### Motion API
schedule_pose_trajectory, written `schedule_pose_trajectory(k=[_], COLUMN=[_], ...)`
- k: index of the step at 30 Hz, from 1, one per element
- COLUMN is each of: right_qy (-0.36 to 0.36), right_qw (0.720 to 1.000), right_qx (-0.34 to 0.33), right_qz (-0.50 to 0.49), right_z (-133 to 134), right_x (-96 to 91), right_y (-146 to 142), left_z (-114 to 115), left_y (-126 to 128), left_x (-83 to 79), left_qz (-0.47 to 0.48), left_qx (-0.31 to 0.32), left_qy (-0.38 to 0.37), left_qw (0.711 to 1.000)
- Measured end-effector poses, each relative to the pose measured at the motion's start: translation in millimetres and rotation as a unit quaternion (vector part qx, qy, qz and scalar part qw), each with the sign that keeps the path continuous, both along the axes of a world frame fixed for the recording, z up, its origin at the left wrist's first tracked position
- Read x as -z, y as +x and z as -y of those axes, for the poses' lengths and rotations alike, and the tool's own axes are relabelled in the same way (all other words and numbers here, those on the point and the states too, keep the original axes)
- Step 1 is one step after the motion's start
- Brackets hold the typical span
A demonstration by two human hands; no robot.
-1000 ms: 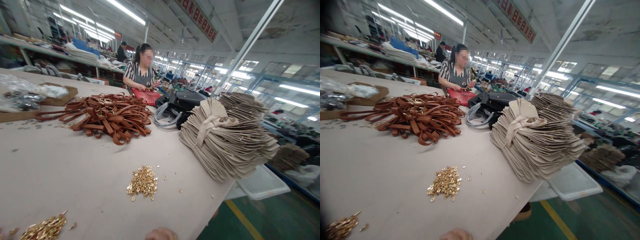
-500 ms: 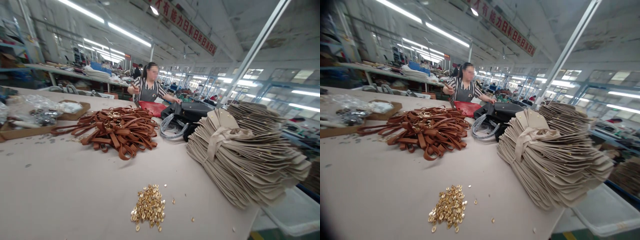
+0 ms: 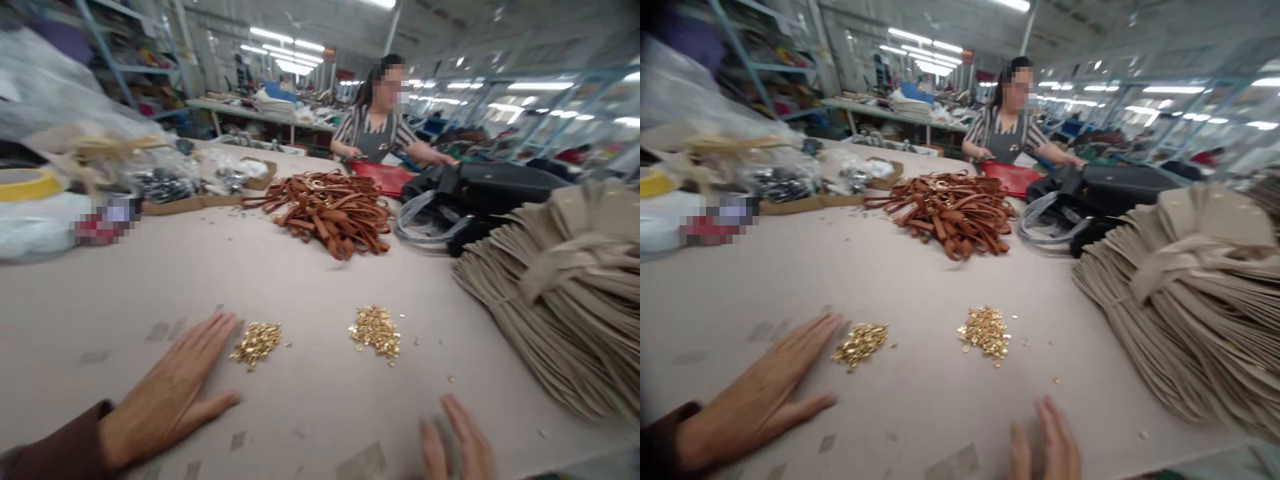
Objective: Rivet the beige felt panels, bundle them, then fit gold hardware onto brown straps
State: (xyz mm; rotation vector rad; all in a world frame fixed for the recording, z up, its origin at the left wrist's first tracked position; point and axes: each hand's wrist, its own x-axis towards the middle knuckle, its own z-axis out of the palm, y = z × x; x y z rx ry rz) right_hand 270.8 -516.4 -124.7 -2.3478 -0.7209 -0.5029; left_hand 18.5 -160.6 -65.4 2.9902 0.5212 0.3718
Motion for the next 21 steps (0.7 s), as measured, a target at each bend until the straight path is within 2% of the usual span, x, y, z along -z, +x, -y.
schedule_pose_trajectory(k=[3, 6, 14, 21], right_qy=[-0.063, -0.092, -0.045, -0.076], right_qw=[0.995, 0.989, 0.992, 0.992], right_qx=[0.064, 0.070, -0.039, -0.057], right_qz=[-0.053, -0.095, -0.115, -0.081], right_z=[-8, -30, -95, -100], right_x=[-25.7, -37.5, -39.7, -35.5], right_y=[28, 46, 60, 84], left_z=[2, 3, 14, 19], left_y=[-3, 10, 40, 45], left_x=[-3.4, -6.5, -15.9, -14.7], left_qz=[-0.034, -0.033, -0.038, 0.004], left_qx=[0.001, -0.007, 0.037, 0.044], left_qy=[-0.037, -0.067, -0.154, -0.261], left_qw=[0.999, 0.997, 0.987, 0.964])
